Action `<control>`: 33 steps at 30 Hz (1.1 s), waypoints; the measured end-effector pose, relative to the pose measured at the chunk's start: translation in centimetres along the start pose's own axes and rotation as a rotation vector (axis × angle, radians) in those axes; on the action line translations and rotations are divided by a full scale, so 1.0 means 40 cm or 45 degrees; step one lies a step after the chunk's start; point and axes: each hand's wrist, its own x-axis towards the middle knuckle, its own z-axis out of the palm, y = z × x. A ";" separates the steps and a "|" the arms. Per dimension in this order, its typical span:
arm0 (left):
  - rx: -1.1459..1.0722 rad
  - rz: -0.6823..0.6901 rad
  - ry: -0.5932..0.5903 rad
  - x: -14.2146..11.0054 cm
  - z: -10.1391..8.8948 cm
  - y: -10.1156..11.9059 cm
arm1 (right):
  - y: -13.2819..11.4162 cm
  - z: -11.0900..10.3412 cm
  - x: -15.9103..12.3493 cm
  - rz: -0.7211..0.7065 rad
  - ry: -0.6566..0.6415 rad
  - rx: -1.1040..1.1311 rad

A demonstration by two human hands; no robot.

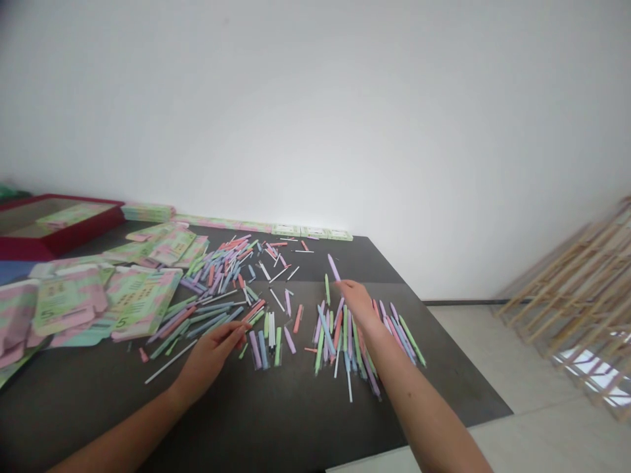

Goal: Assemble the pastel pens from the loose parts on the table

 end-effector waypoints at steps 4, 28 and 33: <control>0.026 0.015 -0.015 0.005 -0.001 -0.007 | 0.031 0.056 0.069 0.042 -0.058 -0.547; 0.004 0.056 0.077 0.025 -0.017 -0.039 | -0.061 0.313 0.083 -0.086 -0.447 -1.105; 0.027 0.051 0.102 0.028 -0.025 -0.032 | -0.080 0.317 0.095 -0.042 -0.504 -0.908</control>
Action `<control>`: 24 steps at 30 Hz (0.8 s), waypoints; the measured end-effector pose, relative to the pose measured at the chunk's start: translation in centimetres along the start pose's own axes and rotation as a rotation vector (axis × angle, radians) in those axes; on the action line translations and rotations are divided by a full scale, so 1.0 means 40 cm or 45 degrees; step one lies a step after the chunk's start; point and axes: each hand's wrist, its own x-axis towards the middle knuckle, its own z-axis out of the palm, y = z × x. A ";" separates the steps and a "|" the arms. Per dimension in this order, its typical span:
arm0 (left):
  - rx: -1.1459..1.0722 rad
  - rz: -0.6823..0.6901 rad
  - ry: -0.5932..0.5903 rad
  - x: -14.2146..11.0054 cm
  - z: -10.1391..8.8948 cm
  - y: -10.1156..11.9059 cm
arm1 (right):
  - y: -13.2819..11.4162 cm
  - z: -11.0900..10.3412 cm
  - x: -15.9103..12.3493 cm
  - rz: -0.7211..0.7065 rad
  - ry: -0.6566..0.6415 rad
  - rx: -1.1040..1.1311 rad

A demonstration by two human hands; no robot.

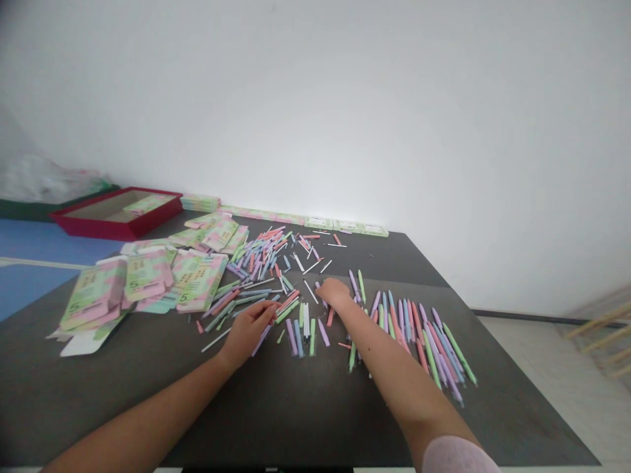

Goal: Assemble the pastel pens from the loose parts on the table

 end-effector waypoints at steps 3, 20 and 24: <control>0.007 0.002 -0.014 0.003 -0.003 -0.005 | -0.006 -0.022 -0.026 -0.085 0.002 0.191; -0.461 -0.111 -0.055 0.001 0.011 -0.010 | -0.028 -0.027 -0.170 -0.216 -0.035 0.444; -0.441 -0.053 0.005 0.001 0.005 -0.008 | 0.053 -0.028 -0.140 0.000 0.089 0.105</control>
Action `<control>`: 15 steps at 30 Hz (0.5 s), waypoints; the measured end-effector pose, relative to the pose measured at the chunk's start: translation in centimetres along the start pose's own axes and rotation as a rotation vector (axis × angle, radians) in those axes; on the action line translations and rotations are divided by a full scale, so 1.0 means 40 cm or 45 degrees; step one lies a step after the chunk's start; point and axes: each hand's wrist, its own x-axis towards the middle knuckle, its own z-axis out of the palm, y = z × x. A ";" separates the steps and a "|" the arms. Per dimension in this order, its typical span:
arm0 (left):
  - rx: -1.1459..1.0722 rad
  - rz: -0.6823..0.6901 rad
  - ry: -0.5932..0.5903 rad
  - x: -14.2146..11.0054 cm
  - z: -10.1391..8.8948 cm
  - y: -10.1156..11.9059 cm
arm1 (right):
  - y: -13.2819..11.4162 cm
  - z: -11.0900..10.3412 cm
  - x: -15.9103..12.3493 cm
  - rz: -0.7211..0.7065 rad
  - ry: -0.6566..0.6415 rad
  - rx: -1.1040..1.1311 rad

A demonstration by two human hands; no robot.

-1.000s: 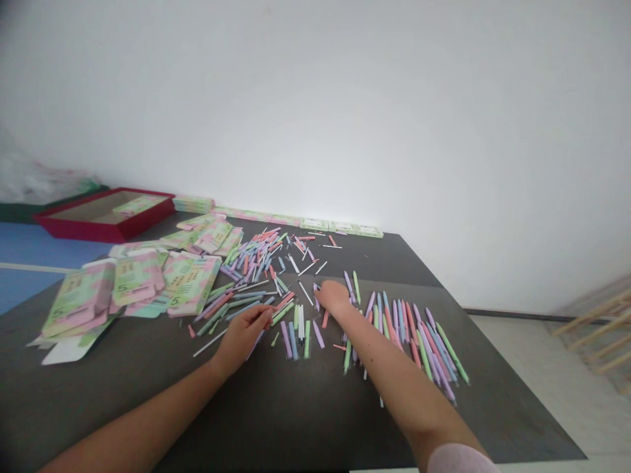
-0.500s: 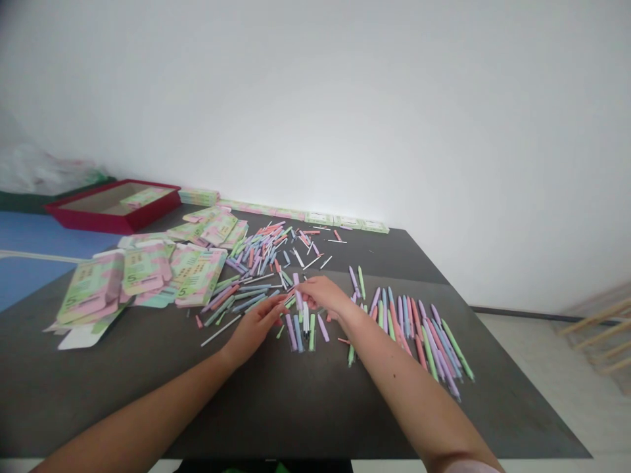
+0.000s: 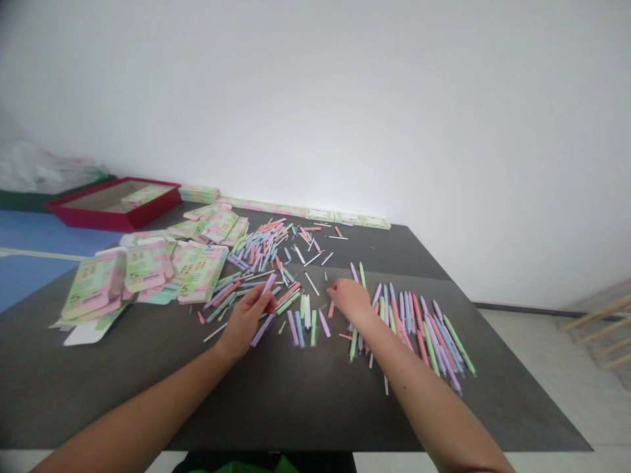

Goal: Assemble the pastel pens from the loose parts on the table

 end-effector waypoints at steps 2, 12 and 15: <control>0.024 0.016 0.018 -0.002 0.002 0.002 | 0.020 0.022 -0.003 0.048 -0.007 -0.107; 0.546 0.212 0.117 0.009 -0.013 -0.017 | 0.028 0.058 0.023 0.056 0.004 0.013; 0.748 0.291 0.162 0.021 -0.025 -0.023 | 0.028 0.031 0.016 -0.005 -0.081 0.239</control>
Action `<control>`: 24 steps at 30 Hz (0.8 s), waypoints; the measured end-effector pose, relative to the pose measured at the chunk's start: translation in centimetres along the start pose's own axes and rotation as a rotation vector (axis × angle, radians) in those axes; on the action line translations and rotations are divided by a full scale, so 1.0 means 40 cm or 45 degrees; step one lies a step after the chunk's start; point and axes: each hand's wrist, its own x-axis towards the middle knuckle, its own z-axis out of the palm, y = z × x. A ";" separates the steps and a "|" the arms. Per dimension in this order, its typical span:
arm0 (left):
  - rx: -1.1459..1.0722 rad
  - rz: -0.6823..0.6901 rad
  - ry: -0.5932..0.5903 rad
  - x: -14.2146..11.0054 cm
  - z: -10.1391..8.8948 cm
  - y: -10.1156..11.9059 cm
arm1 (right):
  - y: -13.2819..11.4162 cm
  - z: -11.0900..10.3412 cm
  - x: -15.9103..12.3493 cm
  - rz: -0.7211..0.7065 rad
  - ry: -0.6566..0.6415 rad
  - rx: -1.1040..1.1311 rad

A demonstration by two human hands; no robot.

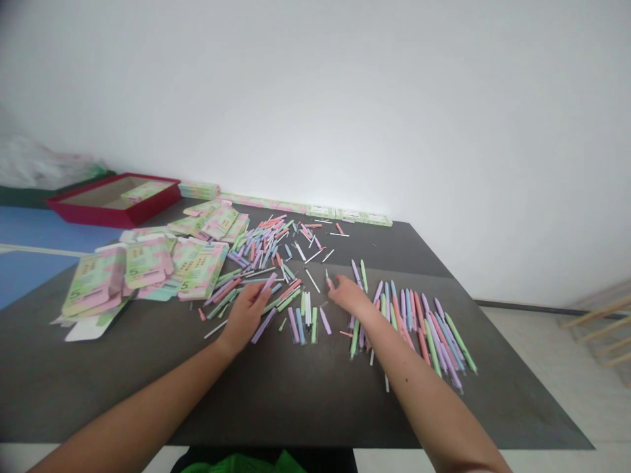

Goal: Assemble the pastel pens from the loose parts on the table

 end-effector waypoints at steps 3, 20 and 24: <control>0.151 -0.001 -0.027 0.012 -0.005 -0.010 | -0.011 -0.013 -0.029 -0.087 -0.144 0.258; 1.060 0.025 -0.566 -0.124 -0.112 0.019 | -0.028 0.007 -0.144 -0.193 -0.336 0.919; 1.103 0.072 -0.497 -0.125 -0.111 0.021 | -0.032 0.016 -0.146 -0.217 -0.357 0.992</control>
